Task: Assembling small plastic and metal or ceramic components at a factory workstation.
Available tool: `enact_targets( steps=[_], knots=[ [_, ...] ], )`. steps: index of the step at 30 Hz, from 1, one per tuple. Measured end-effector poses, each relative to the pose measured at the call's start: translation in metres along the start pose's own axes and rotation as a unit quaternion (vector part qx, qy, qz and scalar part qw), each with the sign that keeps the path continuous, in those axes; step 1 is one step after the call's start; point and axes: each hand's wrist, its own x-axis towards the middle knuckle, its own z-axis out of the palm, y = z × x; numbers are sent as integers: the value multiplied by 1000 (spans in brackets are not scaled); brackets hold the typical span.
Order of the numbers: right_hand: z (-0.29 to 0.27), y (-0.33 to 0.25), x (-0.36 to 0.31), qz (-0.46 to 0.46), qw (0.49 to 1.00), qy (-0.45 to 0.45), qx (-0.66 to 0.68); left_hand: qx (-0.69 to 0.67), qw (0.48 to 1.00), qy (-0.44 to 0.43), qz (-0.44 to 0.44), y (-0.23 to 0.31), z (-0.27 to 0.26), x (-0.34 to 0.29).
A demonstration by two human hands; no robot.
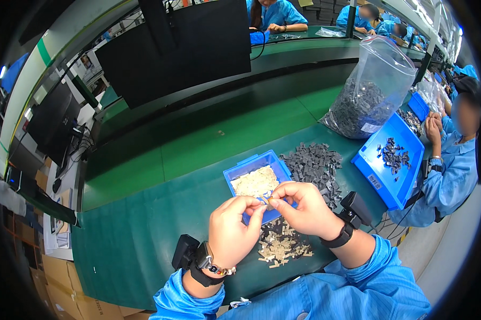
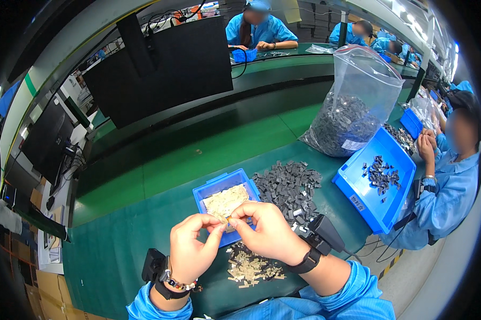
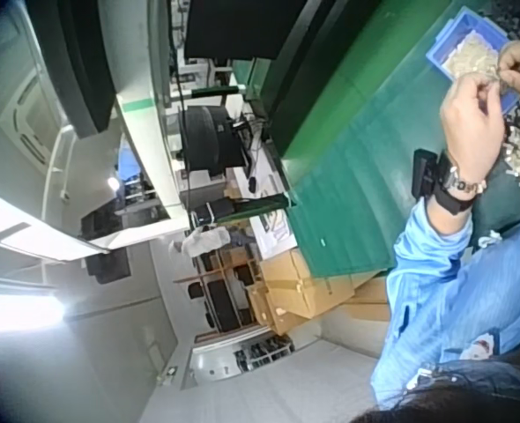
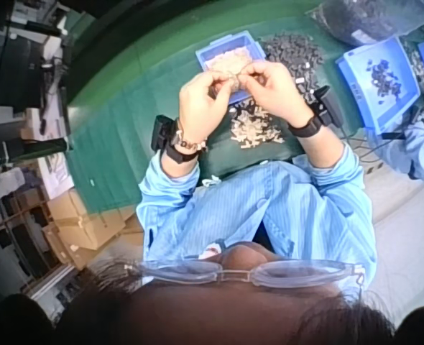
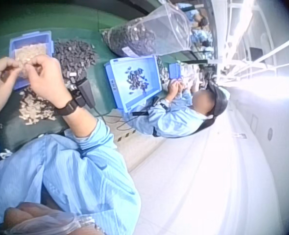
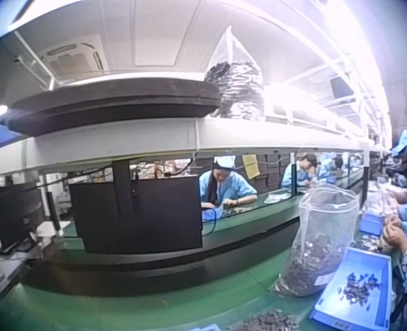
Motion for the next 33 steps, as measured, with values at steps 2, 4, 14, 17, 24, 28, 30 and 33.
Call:
enact_targets(
  steps=[2,4,14,17,24,28,30,33],
  knots=[
    [1,-4,-1,0,1000,2,11,5,998,-13,61,-1,1,0],
    [1,-6,-1,-42,999,-4,-13,10,998,-12,66,-2,2,-1],
    [3,-2,-1,-93,995,-7,-21,-3,996,-28,81,-4,0,-1],
    [1,0,-2,-93,995,-22,-28,-15,997,-34,65,-2,-1,-1],
    [-8,2,-7,-84,994,19,-64,94,989,19,113,-12,-1,5],
    [-17,-1,-6,-83,989,67,-99,153,972,64,165,-19,0,9],
    [-17,6,-6,-98,988,74,-98,159,972,63,159,-22,1,10],
    [-13,12,-7,-107,987,84,-88,167,973,58,150,-24,2,10]
  ],
)
